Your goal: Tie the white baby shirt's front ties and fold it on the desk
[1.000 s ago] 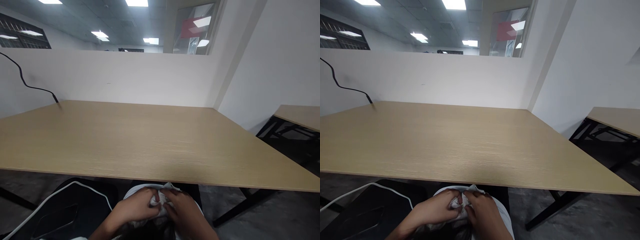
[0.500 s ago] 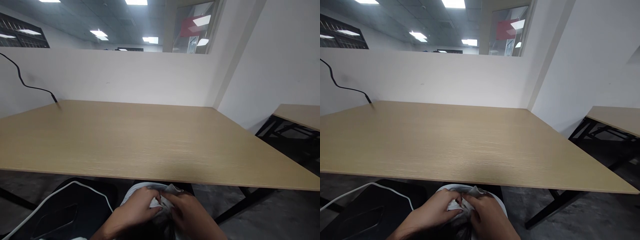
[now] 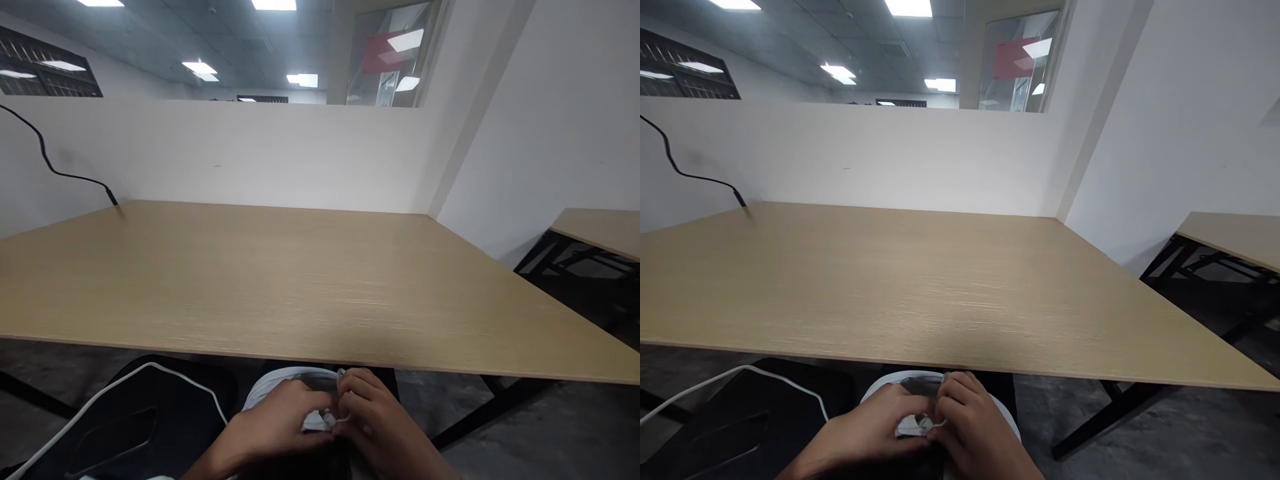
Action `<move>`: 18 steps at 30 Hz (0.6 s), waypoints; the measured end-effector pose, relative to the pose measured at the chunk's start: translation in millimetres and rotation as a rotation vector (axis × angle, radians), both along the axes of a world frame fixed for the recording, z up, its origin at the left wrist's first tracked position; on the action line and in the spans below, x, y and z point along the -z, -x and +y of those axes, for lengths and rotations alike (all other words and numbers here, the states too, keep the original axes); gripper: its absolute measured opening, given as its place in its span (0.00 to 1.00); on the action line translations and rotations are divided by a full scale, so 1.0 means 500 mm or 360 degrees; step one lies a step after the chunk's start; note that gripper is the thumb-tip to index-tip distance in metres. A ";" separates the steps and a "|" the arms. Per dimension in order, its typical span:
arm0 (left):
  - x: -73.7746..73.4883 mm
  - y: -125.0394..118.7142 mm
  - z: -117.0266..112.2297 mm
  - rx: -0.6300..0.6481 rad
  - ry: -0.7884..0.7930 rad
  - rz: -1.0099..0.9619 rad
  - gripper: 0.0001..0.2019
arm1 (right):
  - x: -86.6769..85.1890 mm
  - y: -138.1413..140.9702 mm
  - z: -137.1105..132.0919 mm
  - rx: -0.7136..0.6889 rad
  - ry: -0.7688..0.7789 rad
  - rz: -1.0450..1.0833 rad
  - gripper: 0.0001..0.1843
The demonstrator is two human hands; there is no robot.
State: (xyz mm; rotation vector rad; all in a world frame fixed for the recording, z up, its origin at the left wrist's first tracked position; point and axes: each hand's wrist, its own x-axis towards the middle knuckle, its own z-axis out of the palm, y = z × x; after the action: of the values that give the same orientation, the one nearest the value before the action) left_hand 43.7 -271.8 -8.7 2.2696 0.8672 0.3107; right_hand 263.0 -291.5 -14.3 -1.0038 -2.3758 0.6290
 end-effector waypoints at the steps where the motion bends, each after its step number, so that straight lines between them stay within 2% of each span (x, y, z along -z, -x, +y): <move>1: 0.000 -0.002 0.001 0.0006 -0.0014 -0.0006 0.14 | 0.002 0.001 0.001 -0.0010 -0.0017 0.0028 0.06; 6: 0.021 -0.009 0.003 0.0053 -0.0079 -0.0070 0.17 | 0.002 0.002 -0.002 -0.0018 0.0014 0.0041 0.07; 9: 0.031 -0.011 0.002 0.0013 -0.0156 -0.0011 0.18 | 0.000 -0.003 -0.004 -0.0033 0.0085 0.0002 0.07; 13: 0.031 -0.013 0.001 -0.0038 -0.0178 0.0087 0.14 | 0.002 -0.013 -0.003 -0.0009 0.0143 0.0029 0.05; 18: 0.025 -0.017 0.002 -0.0006 -0.0138 0.0131 0.12 | 0.002 -0.023 -0.003 0.0008 0.0146 0.0044 0.06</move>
State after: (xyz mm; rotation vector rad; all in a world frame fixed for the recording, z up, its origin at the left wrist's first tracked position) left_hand 52.5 -270.9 -21.1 2.3755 0.9163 0.2629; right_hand 274.7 -292.8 -15.3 -1.0326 -2.3383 0.7516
